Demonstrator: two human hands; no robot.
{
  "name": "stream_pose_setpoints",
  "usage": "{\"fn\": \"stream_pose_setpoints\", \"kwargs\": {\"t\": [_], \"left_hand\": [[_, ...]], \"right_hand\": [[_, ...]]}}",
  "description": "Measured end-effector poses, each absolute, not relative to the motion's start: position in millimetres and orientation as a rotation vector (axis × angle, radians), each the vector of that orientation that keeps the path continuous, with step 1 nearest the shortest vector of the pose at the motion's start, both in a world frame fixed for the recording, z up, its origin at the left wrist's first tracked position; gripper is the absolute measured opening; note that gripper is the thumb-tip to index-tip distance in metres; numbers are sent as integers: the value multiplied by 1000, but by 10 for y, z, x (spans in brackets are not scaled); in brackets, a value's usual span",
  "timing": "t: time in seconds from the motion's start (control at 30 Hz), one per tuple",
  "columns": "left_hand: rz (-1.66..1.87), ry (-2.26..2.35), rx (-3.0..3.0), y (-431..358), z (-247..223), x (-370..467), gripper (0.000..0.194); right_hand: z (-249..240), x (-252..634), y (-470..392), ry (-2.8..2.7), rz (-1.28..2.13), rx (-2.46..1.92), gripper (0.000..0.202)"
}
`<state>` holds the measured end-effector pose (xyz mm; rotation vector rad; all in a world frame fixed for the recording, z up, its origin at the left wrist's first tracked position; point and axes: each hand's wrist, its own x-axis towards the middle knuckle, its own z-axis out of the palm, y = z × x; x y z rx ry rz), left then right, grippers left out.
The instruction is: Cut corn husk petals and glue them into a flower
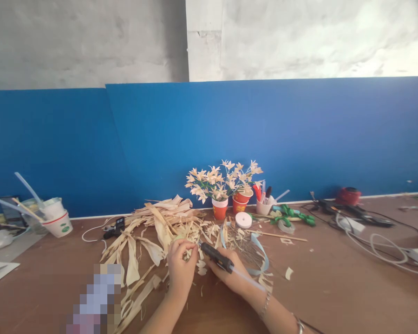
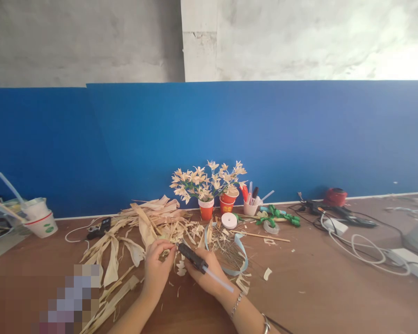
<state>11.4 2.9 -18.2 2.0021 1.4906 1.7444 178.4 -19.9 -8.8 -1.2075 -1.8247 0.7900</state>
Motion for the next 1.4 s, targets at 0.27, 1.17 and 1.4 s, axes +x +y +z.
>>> {"fn": "stream_pose_setpoints", "kwargs": {"t": [0.27, 1.17, 1.4], "left_hand": [[1751, 1479, 2012, 31, -191, 118, 11], [1771, 1466, 2028, 0, -135, 117, 13], [1696, 1509, 2074, 26, -168, 84, 12]], "right_hand": [[-108, 1772, -188, -1812, 793, -1226, 21], [-96, 1800, -193, -1806, 775, -1212, 21], [-11, 1821, -267, -1944, 776, -1165, 18]]}}
